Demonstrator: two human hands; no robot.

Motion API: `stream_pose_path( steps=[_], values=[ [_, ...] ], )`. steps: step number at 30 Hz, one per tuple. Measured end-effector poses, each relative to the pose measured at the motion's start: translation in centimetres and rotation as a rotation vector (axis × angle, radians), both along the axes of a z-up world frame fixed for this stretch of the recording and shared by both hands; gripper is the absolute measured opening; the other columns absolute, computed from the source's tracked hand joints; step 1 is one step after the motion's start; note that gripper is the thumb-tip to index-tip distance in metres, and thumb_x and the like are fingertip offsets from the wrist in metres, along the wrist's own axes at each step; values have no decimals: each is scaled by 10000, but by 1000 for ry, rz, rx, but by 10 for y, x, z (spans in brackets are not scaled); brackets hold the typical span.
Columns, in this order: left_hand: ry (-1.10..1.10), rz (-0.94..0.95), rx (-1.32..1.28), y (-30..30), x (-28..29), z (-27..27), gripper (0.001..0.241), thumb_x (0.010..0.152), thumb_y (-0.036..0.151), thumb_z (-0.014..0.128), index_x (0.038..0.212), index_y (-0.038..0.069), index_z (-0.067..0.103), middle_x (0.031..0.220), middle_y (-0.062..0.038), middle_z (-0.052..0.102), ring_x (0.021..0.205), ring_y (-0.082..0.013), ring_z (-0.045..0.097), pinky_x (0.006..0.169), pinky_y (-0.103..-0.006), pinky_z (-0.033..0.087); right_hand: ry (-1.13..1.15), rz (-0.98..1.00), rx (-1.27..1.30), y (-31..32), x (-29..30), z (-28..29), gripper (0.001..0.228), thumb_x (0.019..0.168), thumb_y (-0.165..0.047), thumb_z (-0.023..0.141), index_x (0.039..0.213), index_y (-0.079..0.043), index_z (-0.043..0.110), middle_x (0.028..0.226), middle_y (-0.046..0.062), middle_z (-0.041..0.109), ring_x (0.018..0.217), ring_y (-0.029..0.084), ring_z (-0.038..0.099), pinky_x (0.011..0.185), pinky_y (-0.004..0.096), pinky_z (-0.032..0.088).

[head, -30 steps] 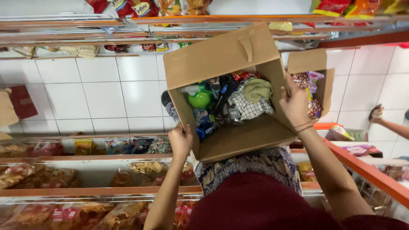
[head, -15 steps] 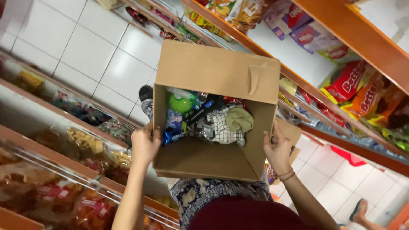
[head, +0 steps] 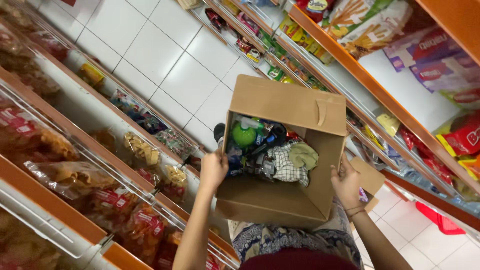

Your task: The person sorts snack packages between a cardboard box and a retail shelf, then sprays a liquid cleaner onto a shelf and wipes it with two different cloths.

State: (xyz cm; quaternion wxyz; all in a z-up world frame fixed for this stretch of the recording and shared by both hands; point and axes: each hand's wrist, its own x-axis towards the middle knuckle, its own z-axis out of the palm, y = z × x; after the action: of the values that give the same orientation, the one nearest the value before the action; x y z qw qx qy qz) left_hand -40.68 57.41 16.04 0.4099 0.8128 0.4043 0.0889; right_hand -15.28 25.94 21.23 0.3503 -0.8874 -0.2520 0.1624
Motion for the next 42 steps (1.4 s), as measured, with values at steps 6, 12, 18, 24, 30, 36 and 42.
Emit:
stream_pose_path(
  steps=[6,12,18,24,30,36,42],
  values=[
    [20,141,-49,-35,3,-47,104,846,49,617,894,-16,683,717,-298,632,709,-485,657,667,-551,533,-15,-35,-340,-12,29,-38,606,918,-38,690,1505,-64,542,832,194,733,524,170,571,529,356,490],
    [20,308,-27,-88,13,-95,112,864,60,614,888,2,706,779,-288,666,780,-488,664,748,-570,528,-37,98,-169,-26,63,-79,618,911,-14,660,1512,-67,527,865,165,761,637,106,637,580,319,532],
    [33,392,123,-127,23,-120,203,791,46,629,949,32,756,739,-271,676,725,-480,669,719,-594,508,5,265,-86,-26,98,-100,610,905,19,647,1499,-24,514,1084,211,751,908,176,747,702,320,597],
    [33,559,48,-151,25,-135,188,886,50,616,1020,31,746,825,-283,678,808,-476,679,768,-559,540,58,386,45,-26,108,-110,648,922,54,589,1549,-22,444,1255,216,722,1089,220,718,839,342,595],
    [92,651,-51,-164,25,-125,315,935,84,614,1236,48,700,923,-306,689,877,-484,675,829,-554,527,-49,381,-4,-19,94,-97,680,966,37,580,1601,-103,385,1234,235,736,1046,274,759,853,363,602],
    [291,813,-148,-235,-8,-90,739,835,180,730,1509,157,427,1562,-252,401,1397,-474,359,1027,-665,301,110,431,-299,-38,83,-89,996,899,-51,652,1634,-147,-13,1195,267,696,1043,384,711,889,429,562],
    [293,1152,-593,-289,8,-98,1144,814,381,866,1608,125,83,1545,-374,230,1466,-513,211,1218,-592,176,94,409,-162,-39,80,-117,897,925,-8,605,1658,-118,100,1285,279,673,1167,396,690,998,435,533]
  ],
)
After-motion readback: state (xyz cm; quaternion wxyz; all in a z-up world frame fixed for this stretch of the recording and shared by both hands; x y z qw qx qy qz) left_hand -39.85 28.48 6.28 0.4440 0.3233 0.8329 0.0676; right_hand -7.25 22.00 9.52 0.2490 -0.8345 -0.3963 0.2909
